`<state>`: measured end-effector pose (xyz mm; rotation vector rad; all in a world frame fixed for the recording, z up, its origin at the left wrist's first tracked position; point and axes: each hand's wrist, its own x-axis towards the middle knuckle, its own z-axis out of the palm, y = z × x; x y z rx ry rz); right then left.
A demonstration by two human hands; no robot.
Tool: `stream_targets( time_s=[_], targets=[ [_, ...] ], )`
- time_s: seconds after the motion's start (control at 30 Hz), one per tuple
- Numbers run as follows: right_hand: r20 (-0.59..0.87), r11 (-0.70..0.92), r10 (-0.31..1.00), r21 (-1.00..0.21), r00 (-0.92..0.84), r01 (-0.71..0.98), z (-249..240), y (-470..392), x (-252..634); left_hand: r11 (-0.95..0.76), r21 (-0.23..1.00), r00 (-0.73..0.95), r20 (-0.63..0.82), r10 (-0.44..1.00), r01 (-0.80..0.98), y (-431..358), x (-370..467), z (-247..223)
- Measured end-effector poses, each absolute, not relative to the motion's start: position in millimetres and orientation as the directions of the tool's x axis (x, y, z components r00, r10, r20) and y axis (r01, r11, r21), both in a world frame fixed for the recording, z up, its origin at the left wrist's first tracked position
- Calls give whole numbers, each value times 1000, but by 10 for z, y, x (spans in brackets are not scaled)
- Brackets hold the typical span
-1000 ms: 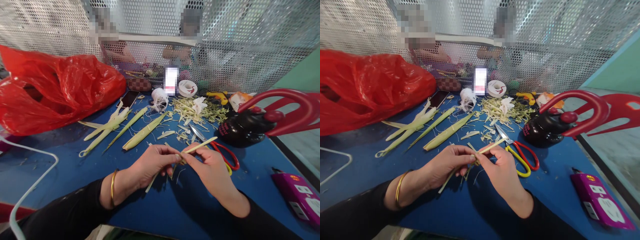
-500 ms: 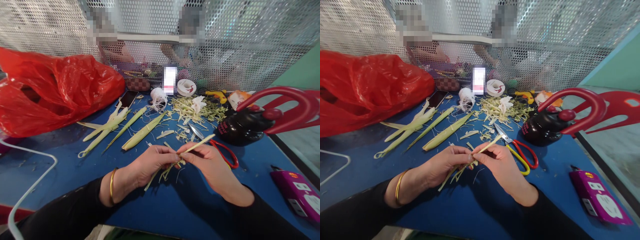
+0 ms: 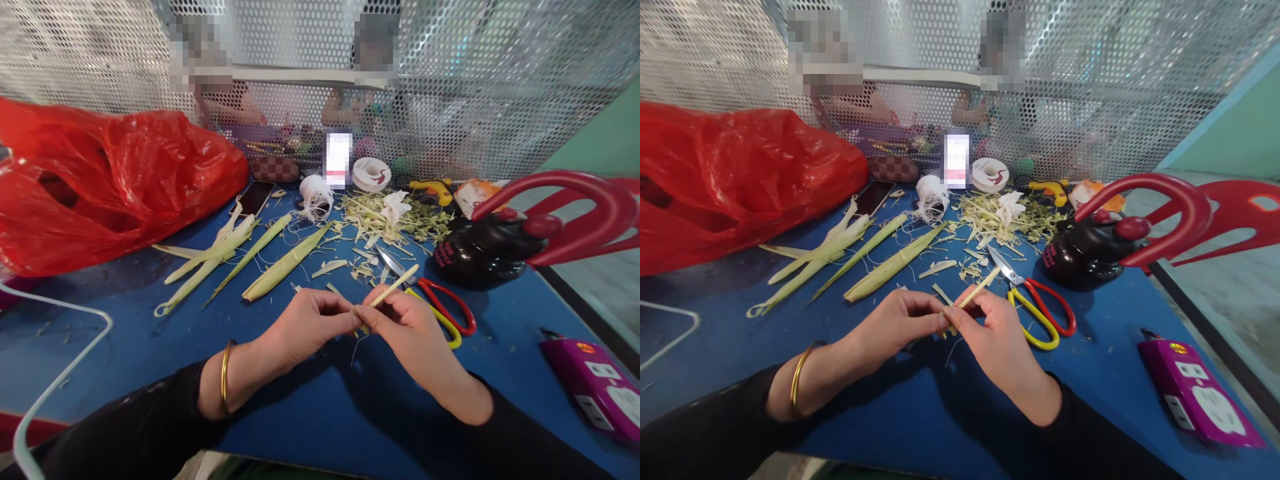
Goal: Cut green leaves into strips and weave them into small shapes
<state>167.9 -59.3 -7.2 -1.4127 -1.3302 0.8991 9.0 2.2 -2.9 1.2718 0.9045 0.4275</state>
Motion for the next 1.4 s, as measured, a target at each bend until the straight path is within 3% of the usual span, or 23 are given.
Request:
stream_targets(
  time_s=[0.17, 0.33, 0.5, 0.6, 0.7, 0.8, 0.93, 1.07, 1.23, 1.4],
  targets=[
    [25, 28, 997, -999, 73, -37, -96, -567, 1696, 490, 871, 639, -400, 657, 41, 38, 76, -29],
    [91, 83, 992, -993, 92, 86, -63, -559, 1705, 521, 853, 657, -413, 631, 36, 37, 71, -26],
    [298, 219, 948, -866, 111, 448, -37, -589, 1694, 338, 932, 625, -343, 701, 132, 43, 77, -27],
    [324, 211, 940, -797, 106, 565, -38, -606, 1691, 167, 965, 598, -256, 759, 201, 30, 84, -13],
    [220, 112, 966, -830, 137, 546, -60, -612, 1690, -27, 955, 575, -155, 803, 296, -8, 89, 13],
    [36, -23, 987, -933, 157, 359, -100, -600, 1684, -143, 926, 572, -91, 815, 351, -44, 91, 35],
    [-139, -146, 982, -988, 128, 48, -117, -578, 1665, 5, 946, 572, -200, 796, 324, -33, 84, 44],
    [-154, -143, 985, -981, 78, -131, -84, -581, 1670, 246, 956, 601, -290, 745, 157, 15, 67, 31],
    [-77, -76, 997, -989, 5, -130, -73, -572, 1703, 520, 854, 674, -399, 622, 25, 51, 63, 14],
    [36, 34, 996, -999, 77, 29, -57, -555, 1717, 502, 864, 666, -399, 630, 43, 59, 57, 26]
  ],
)
